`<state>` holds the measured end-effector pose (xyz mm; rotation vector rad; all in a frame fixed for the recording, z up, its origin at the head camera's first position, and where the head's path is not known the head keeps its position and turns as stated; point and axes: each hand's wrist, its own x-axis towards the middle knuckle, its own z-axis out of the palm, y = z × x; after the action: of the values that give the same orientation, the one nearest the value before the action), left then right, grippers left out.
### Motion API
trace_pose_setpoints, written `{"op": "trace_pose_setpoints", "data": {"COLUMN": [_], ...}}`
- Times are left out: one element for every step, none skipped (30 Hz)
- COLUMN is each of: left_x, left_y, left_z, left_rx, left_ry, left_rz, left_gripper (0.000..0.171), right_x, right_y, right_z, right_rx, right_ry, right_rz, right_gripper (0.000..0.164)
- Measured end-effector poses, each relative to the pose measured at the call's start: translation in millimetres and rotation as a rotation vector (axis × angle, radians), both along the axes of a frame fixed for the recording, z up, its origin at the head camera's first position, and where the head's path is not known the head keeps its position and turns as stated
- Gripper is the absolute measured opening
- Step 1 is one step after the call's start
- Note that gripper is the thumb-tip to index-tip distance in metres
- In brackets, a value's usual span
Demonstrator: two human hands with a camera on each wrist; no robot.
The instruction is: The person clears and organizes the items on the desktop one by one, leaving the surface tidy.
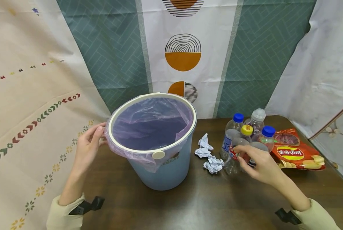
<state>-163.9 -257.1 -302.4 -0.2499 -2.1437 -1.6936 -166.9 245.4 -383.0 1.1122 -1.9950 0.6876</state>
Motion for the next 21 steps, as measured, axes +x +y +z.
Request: {"op": "trace_pose_setpoints", "data": {"left_x": [-0.4, -0.9, -1.2, -1.4, -1.5, -1.6, -1.7, -1.8, -2.0, -2.1, -2.2, -2.2, -2.2, -2.1, -1.9, -1.6, -1.4, -1.2, -1.1, -1.1, -1.2], "left_y": [0.0, 0.0, -0.3, -0.5, -0.6, -0.5, -0.4, 0.0, 0.7, 1.6, 2.6, 3.7, 4.5, 5.2, 5.9, 6.4, 6.7, 6.9, 7.0, 7.1, 7.2], "left_z": [0.7, 1.0, 1.2, 1.3, 1.5, 1.7, 2.2, 2.9, 4.1, 5.5, 7.1, 9.0, 10.7, 12.3, 13.9, 15.2, 16.2, 17.2, 17.8, 18.2, 18.5], "left_rx": [0.018, 0.032, 0.051, 0.065, 0.078, 0.082, 0.079, 0.079, 0.075, 0.064, 0.058, 0.054, 0.049, 0.044, 0.034, 0.031, 0.030, 0.022, 0.018, 0.025, 0.034], "left_ry": [-0.002, -0.004, -0.004, -0.004, -0.005, -0.009, -0.013, -0.020, -0.032, -0.043, -0.057, -0.071, -0.083, -0.096, -0.108, -0.120, -0.133, -0.147, -0.158, -0.169, -0.178], "left_rz": [-0.021, -0.042, -0.076, -0.101, -0.122, -0.131, -0.131, -0.126, -0.110, -0.092, -0.076, -0.061, -0.052, -0.044, -0.037, -0.033, -0.031, -0.026, -0.026, -0.029, -0.035], "left_gripper": [0.037, 0.036, 0.035, 0.034, 0.033, 0.033, 0.033, 0.033, 0.034, 0.035, 0.037, 0.040, 0.042, 0.044, 0.046, 0.048, 0.050, 0.051, 0.052, 0.053, 0.054], "right_x": [-0.1, -0.2, -0.1, 0.2, 0.4, 0.8, 1.2, 1.8, 2.6, 3.4, 4.1, 4.8, 5.5, 5.9, 6.2, 6.3, 6.3, 6.2, 6.0, 5.7, 5.3], "right_y": [-1.0, -2.1, -3.4, -4.7, -6.2, -7.9, -9.7, -11.6, -13.6, -15.5, -17.7, -19.8, -22.1, -24.4, -26.8, -29.2, -31.7, -34.0, -36.2, -38.3, -40.3], "right_z": [-1.4, -2.8, -4.0, -5.0, -5.9, -6.7, -7.3, -8.0, -8.7, -9.6, -10.5, -11.4, -12.3, -13.5, -14.7, -16.3, -17.8, -19.6, -21.6, -24.1, -26.7], "right_rx": [0.009, 0.016, 0.020, 0.028, 0.035, 0.045, 0.055, 0.068, 0.085, 0.107, 0.131, 0.160, 0.192, 0.223, 0.251, 0.283, 0.312, 0.339, 0.366, 0.387, 0.410], "right_ry": [-0.009, -0.017, -0.025, -0.034, -0.041, -0.046, -0.053, -0.059, -0.069, -0.082, -0.099, -0.116, -0.141, -0.164, -0.191, -0.216, -0.241, -0.268, -0.294, -0.317, -0.343], "right_rz": [0.007, 0.014, 0.022, 0.025, 0.030, 0.031, 0.035, 0.036, 0.036, 0.033, 0.026, 0.010, -0.006, -0.024, -0.036, -0.050, -0.064, -0.076, -0.087, -0.097, -0.106], "right_gripper": [0.033, 0.032, 0.030, 0.030, 0.029, 0.028, 0.028, 0.028, 0.026, 0.026, 0.027, 0.030, 0.035, 0.040, 0.045, 0.048, 0.050, 0.052, 0.053, 0.053, 0.053]}}
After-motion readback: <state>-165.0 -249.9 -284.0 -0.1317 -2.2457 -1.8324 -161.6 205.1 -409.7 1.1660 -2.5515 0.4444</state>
